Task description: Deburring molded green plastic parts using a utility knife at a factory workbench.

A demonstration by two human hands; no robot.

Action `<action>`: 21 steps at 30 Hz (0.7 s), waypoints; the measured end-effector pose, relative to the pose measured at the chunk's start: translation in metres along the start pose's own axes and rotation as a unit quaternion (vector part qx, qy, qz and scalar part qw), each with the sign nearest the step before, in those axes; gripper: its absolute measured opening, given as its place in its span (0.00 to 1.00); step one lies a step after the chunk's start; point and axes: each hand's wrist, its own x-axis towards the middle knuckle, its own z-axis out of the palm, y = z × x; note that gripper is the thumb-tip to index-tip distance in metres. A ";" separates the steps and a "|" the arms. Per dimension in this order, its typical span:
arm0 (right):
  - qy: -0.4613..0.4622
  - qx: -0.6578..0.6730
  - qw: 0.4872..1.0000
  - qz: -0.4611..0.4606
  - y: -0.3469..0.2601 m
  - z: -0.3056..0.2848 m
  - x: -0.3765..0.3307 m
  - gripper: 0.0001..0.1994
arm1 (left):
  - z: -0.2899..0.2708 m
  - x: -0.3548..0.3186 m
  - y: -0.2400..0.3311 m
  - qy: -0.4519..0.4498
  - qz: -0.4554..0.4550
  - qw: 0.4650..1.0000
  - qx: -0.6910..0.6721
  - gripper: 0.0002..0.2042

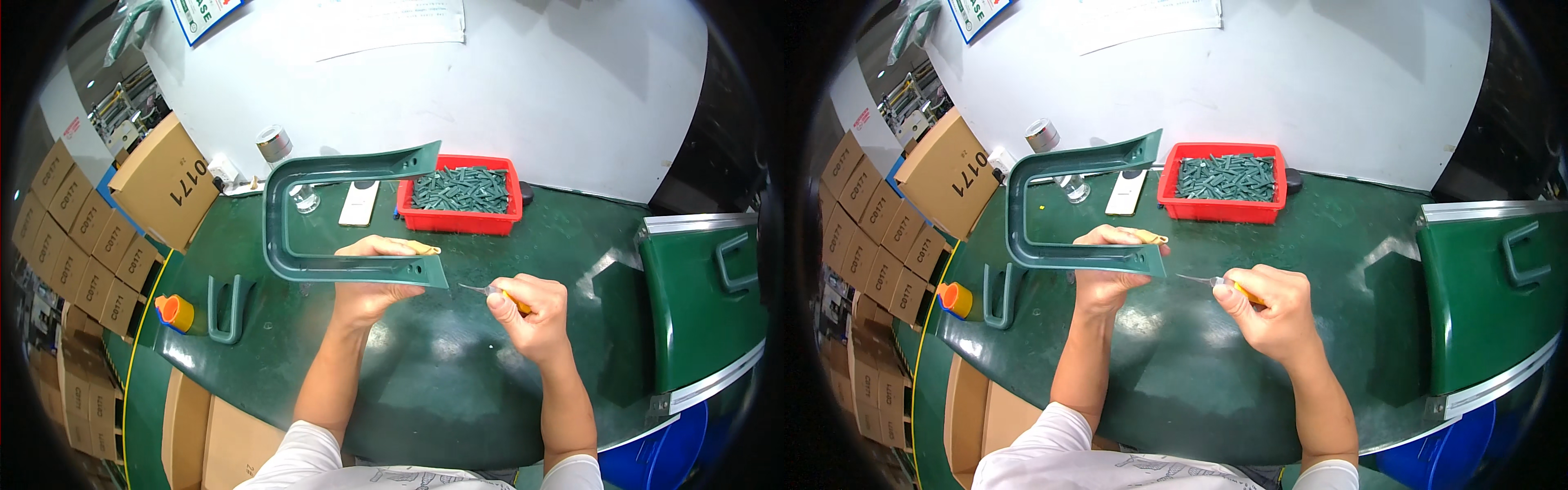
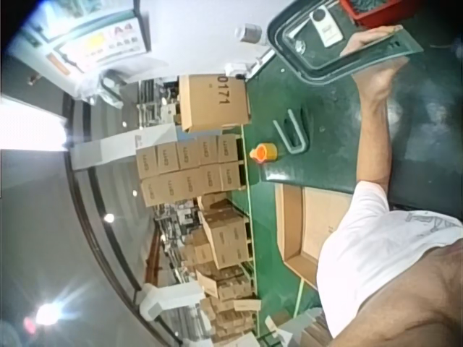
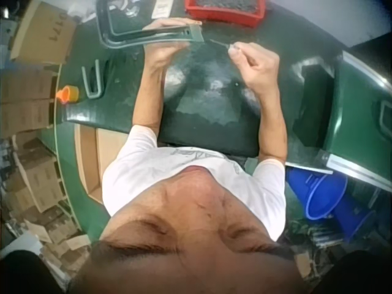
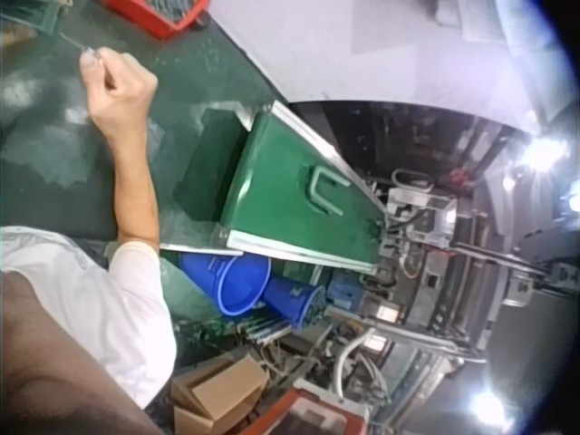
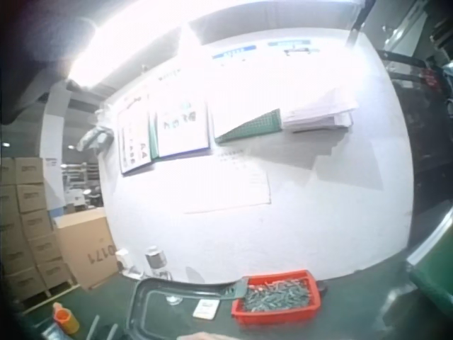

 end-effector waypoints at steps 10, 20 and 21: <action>-0.020 0.017 1.000 -0.007 -0.001 0.004 0.000 0.11 | -0.001 -0.002 -0.005 -0.028 -0.002 0.999 -0.027 0.20; -0.033 0.007 0.999 -0.024 0.002 0.003 -0.001 0.11 | 0.001 -0.003 -0.006 -0.035 -0.017 0.998 -0.051 0.21; -0.030 0.002 0.999 -0.024 0.002 0.003 -0.001 0.11 | 0.002 -0.004 -0.006 -0.042 -0.020 0.997 -0.058 0.20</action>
